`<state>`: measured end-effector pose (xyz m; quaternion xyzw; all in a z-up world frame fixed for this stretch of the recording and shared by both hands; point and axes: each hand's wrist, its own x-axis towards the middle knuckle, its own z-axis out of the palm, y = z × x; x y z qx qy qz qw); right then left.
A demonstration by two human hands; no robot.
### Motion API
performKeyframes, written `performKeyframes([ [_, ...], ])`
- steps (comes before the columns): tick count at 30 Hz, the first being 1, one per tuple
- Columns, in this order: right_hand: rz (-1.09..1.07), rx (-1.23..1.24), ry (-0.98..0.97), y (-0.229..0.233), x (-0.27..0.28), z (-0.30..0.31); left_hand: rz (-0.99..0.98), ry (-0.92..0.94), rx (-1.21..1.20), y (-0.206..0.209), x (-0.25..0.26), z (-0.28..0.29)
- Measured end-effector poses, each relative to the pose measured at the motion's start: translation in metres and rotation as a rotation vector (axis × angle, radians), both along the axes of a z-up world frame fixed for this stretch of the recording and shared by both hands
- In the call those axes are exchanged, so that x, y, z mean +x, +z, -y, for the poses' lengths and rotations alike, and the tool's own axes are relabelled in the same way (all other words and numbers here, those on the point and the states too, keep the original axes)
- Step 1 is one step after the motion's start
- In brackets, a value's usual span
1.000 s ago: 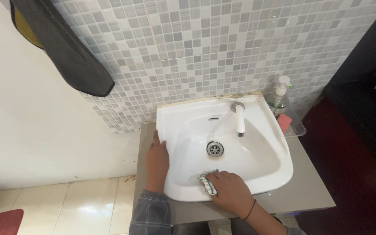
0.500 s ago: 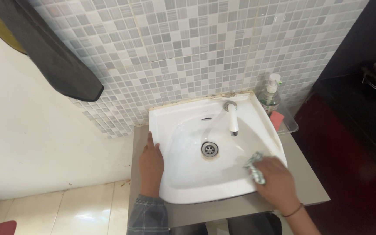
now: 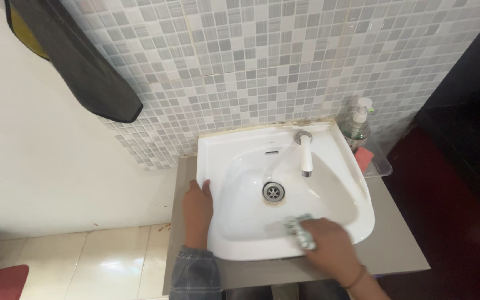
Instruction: The person wipes the interior basin and the surrounding countertop of a white bathroom sink using a small checkered cloth. The person repeatedly scrubs the sink surface and the area around the faucet.
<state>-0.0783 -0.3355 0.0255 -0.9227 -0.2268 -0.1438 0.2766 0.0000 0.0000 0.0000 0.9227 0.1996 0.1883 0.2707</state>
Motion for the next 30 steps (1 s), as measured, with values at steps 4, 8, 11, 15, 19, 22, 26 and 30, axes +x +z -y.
performKeyframes([
  [4,-0.123,-0.014,-0.159,0.008,0.019,0.06,-0.01,0.008,0.027,0.001,0.002,0.0],
  [8,-0.091,-0.079,-0.193,0.009,0.025,0.049,-0.007,0.011,0.055,-0.001,0.003,0.0],
  [11,-0.149,-0.13,-0.13,0.011,0.02,0.025,-0.004,0.012,0.052,0.001,-0.001,0.0],
  [15,-0.045,-0.08,0.116,0.011,0.003,-0.026,0.008,0.017,0.057,0.009,-0.002,0.003],
  [19,0.059,-0.019,0.135,0.012,-0.012,-0.042,-0.033,0.004,0.022,0.009,-0.004,0.002],
  [22,0.126,0.004,0.133,0.008,-0.014,-0.025,0.0,0.007,0.016,0.005,-0.001,0.001],
  [26,0.09,-0.004,-0.049,0.006,-0.001,0.021,0.008,0.009,0.056,0.003,0.0,0.0],
  [30,0.197,-0.04,-0.084,0.015,0.005,0.057,0.045,0.002,0.057,0.003,-0.001,0.001],
])
